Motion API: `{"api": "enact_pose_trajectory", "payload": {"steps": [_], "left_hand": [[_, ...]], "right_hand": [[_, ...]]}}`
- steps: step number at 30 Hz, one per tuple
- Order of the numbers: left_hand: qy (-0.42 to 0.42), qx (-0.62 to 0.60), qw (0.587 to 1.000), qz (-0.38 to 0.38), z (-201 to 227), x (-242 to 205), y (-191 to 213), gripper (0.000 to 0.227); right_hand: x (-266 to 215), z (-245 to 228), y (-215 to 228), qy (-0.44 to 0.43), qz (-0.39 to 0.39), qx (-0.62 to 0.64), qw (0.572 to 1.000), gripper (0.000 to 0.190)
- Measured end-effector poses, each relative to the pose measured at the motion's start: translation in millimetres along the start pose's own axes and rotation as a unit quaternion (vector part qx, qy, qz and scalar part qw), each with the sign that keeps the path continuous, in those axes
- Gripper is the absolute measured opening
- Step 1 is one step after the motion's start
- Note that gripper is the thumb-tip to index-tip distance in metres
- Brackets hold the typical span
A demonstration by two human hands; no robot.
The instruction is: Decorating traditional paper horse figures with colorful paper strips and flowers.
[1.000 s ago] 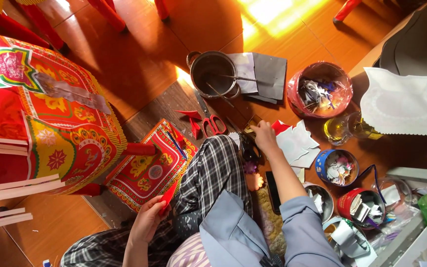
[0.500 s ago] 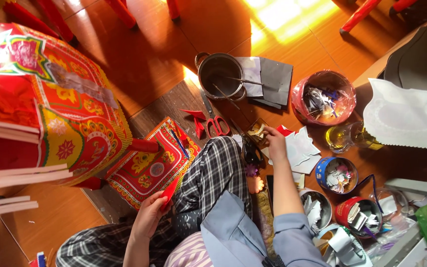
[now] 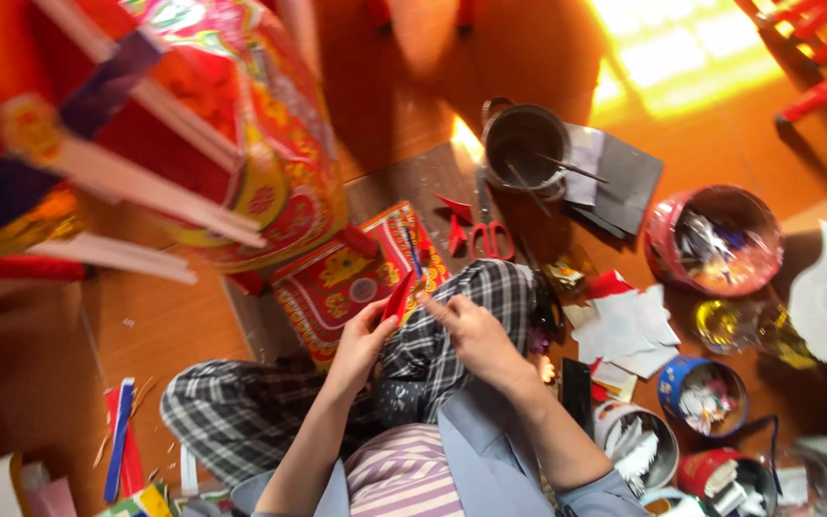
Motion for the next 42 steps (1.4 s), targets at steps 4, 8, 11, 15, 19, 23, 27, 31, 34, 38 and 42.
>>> {"api": "enact_pose_trajectory", "payload": {"steps": [4, 8, 11, 15, 19, 23, 27, 31, 34, 38, 42], "left_hand": [[-0.036, 0.024, 0.999, 0.019, 11.9, -15.7, 9.1, 0.044], [-0.05, 0.076, 0.995, 0.041, 14.6, -23.3, 15.6, 0.03], [-0.046, 0.097, 0.993, 0.057, 0.8, -16.7, 22.9, 0.024], [-0.043, 0.094, 0.992, 0.07, -3.4, -17.1, 22.4, 0.021], [-0.034, 0.108, 0.99, 0.087, -5.8, -18.1, 23.6, 0.02], [-0.046, 0.119, 0.988, 0.092, -4.2, -21.7, 18.5, 0.02], [-0.076, 0.147, 0.981, 0.103, -3.1, -26.2, 12.5, 0.016], [-0.084, 0.149, 0.977, 0.125, -3.4, -28.6, 13.4, 0.015], [-0.088, 0.143, 0.977, 0.129, -7.8, -25.1, 16.9, 0.013], [-0.074, 0.139, 0.98, 0.121, -14.6, -19.4, 22.6, 0.013], [-0.058, 0.167, 0.977, 0.116, -12.6, -21.3, 22.8, 0.017]], "right_hand": [[9.8, -17.2, -25.5, 0.054, -0.032, -0.103, 0.993, 0.069], [16.2, -23.2, -35.6, 0.078, -0.061, -0.137, 0.986, 0.073], [21.2, -29.6, -29.9, 0.053, -0.105, -0.068, 0.991, 0.072], [24.8, -34.2, -23.8, -0.043, -0.162, 0.137, 0.976, 0.067], [30.0, -36.5, -26.2, -0.082, -0.088, 0.275, 0.954, 0.062], [19.3, -2.7, -51.5, -0.229, 0.158, 0.399, 0.874, 0.051], [29.3, -1.7, -70.8, -0.203, 0.203, 0.494, 0.82, 0.072], [33.2, 1.5, -82.2, -0.204, 0.227, 0.509, 0.805, 0.08], [36.8, -0.4, -79.5, -0.21, 0.231, 0.517, 0.797, 0.083], [38.7, 2.3, -74.8, -0.221, 0.216, 0.52, 0.796, 0.083], [37.4, 12.6, -79.4, -0.225, 0.21, 0.511, 0.803, 0.08]]}}
Point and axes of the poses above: each hand's wrist, its own x-axis towards the middle knuckle, its own y-axis out of the back of the hand, z = x × y, the point moved 4 cm from there along x, towards the middle knuckle, and after that the axes turned 12 degrees about y, right-handed, at the moved point
